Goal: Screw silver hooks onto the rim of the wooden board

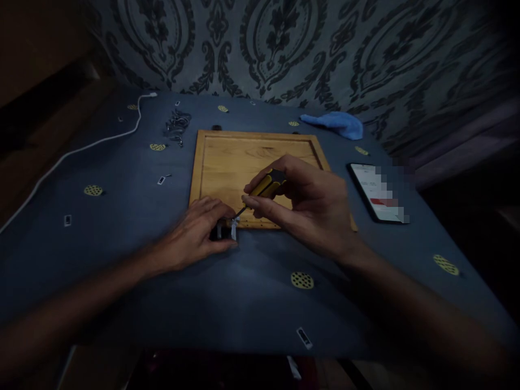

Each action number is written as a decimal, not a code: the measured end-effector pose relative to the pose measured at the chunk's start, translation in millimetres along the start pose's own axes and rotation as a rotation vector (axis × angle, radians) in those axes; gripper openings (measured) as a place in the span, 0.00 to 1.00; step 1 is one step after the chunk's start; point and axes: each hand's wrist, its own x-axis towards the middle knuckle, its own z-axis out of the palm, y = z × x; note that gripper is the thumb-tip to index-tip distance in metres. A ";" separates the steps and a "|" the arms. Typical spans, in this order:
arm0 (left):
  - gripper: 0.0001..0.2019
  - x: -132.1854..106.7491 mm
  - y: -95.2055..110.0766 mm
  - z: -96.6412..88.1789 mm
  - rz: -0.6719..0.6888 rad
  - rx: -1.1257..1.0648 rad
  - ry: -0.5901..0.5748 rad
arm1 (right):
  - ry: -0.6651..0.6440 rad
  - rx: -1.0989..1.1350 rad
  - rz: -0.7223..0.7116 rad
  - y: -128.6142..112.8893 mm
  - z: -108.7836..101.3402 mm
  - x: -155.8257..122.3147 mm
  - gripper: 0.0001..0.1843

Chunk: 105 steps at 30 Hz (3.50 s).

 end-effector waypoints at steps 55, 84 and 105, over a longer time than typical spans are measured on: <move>0.15 0.6 -2.1 2.3 0.025 -0.001 0.021 | 0.024 -0.228 -0.227 2.1 -5.1 3.2 0.15; 0.16 0.5 -1.1 1.5 0.047 0.008 0.022 | -0.217 -0.052 0.009 -6.5 -14.9 7.1 0.15; 0.15 0.1 -1.4 1.5 0.020 -0.001 0.023 | 0.007 -0.186 -0.123 -6.1 -7.6 6.6 0.16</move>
